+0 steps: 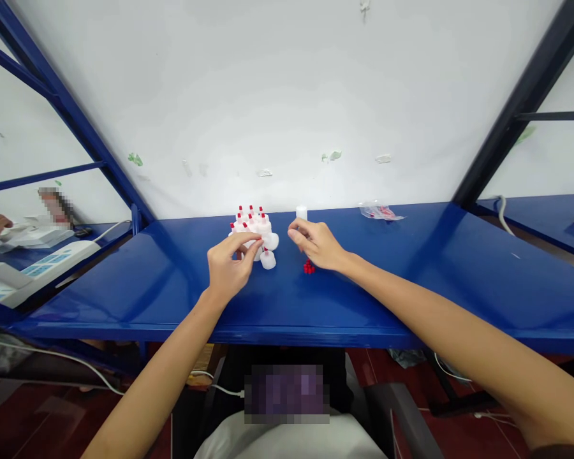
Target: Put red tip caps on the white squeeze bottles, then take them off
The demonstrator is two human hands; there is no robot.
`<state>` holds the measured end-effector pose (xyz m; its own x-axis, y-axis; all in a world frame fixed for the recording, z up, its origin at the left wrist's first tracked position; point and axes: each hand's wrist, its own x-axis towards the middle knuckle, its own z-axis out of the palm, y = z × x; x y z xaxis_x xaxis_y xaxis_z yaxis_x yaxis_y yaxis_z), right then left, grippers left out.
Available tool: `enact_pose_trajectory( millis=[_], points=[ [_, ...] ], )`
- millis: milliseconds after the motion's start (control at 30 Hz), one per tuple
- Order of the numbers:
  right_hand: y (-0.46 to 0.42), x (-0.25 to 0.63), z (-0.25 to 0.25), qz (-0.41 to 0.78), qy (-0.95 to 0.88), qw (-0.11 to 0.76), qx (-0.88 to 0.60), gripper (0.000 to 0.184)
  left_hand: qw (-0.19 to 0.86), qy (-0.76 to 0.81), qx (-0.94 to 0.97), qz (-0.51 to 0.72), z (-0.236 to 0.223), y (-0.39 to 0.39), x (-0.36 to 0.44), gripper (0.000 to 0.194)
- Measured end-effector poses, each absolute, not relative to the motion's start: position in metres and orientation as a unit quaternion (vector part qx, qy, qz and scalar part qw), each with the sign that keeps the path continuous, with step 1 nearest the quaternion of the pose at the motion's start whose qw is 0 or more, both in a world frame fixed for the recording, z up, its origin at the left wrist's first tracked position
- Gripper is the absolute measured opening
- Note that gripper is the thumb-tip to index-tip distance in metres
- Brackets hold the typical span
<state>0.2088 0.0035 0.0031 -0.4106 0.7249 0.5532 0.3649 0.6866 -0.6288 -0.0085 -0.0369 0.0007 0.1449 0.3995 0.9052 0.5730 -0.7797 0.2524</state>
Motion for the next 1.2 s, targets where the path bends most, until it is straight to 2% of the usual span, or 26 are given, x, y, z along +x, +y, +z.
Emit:
enact_pose_trajectory(
  millis=[167, 267, 300, 467, 600, 700, 800, 900, 1000, 1100, 1200],
  points=[
    [0.022, 0.222, -0.006, 0.146, -0.756, 0.486, -0.415, 0.031, 0.108, -0.376, -0.774, -0.497, -0.004, -0.027, -0.018, 0.017],
    [0.025, 0.226, -0.009, 0.163, -0.738, 0.503, -0.419, 0.016, 0.101, -0.396, -0.793, -0.452, -0.008, -0.025, -0.017, 0.020],
    [0.026, 0.226, -0.009, 0.180, -0.735, 0.503, -0.418, 0.014, 0.098, -0.403, -0.797, -0.440, -0.009, -0.025, -0.016, 0.021],
    [0.034, 0.226, -0.013, 0.219, -0.752, 0.461, -0.417, 0.023, 0.092, -0.413, -0.815, -0.396, -0.009, -0.026, -0.014, 0.025],
    [0.039, 0.226, -0.017, 0.258, -0.759, 0.442, -0.403, 0.022, 0.113, -0.379, -0.822, -0.410, -0.007, -0.034, -0.007, 0.025],
    [0.043, 0.226, -0.019, 0.283, -0.749, 0.436, -0.411, 0.019, 0.068, -0.315, -0.873, -0.367, -0.005, -0.042, 0.007, 0.024],
    [0.046, 0.229, -0.017, 0.248, -0.749, 0.427, -0.441, 0.021, -0.016, -0.297, -0.912, -0.283, -0.004, -0.043, 0.025, 0.030],
    [0.045, 0.236, -0.011, 0.156, -0.765, 0.379, -0.497, 0.029, -0.042, -0.335, -0.913, -0.230, -0.005, -0.036, 0.040, 0.037],
    [0.041, 0.247, 0.000, 0.080, -0.777, 0.283, -0.557, 0.041, -0.039, -0.350, -0.918, -0.185, -0.007, -0.031, 0.046, 0.041],
    [0.038, 0.258, 0.009, 0.061, -0.788, 0.190, -0.582, 0.054, -0.037, -0.337, -0.924, -0.180, -0.009, -0.031, 0.044, 0.040],
    [0.037, 0.266, 0.012, 0.071, -0.797, 0.136, -0.584, 0.065, -0.048, -0.325, -0.924, -0.196, -0.011, -0.033, 0.042, 0.040]
  ],
)
